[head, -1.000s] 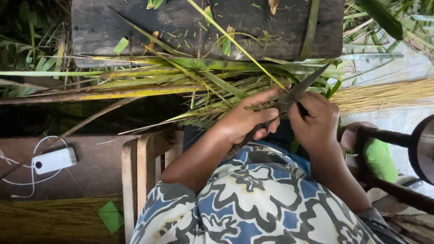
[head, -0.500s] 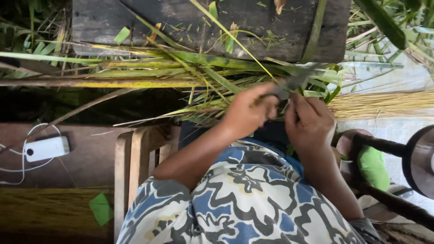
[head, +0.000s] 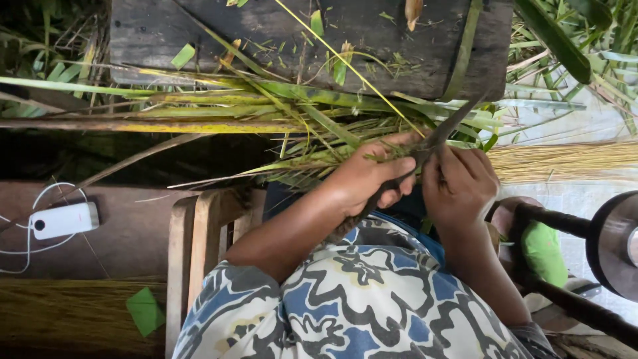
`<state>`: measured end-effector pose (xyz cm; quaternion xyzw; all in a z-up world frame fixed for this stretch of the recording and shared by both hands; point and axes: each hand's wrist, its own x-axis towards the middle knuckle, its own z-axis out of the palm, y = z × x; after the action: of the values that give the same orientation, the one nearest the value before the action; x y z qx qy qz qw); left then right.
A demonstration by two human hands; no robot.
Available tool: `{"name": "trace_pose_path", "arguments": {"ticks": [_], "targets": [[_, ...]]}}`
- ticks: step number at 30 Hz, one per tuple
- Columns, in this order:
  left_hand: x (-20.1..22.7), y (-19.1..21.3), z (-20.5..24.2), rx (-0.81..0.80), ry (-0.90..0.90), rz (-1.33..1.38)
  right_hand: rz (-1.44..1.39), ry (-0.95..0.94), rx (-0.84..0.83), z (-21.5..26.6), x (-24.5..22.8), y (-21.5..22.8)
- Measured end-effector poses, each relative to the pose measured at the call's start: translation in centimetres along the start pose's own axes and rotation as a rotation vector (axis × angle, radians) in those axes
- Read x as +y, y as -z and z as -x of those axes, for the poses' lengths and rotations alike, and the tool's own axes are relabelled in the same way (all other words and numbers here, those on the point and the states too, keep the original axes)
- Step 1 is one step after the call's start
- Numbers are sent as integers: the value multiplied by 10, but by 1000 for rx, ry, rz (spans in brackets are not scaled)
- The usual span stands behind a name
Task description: Stripping palm leaves from their central stems using a knife to prepare material for weaving or broom making
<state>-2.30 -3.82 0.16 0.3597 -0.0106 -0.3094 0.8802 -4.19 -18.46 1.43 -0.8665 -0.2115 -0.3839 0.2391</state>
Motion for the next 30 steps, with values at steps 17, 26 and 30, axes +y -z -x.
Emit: {"name": "trace_pose_path", "arguments": {"ticks": [17, 26, 30], "targets": [[18, 5, 3, -10, -59, -120, 49, -26, 89, 2, -5, -4], [-17, 19, -12, 30, -75, 39, 77, 40, 104, 2, -4, -6], [26, 38, -9, 17, -100, 59, 91, 59, 108, 0, -3, -3]]}}
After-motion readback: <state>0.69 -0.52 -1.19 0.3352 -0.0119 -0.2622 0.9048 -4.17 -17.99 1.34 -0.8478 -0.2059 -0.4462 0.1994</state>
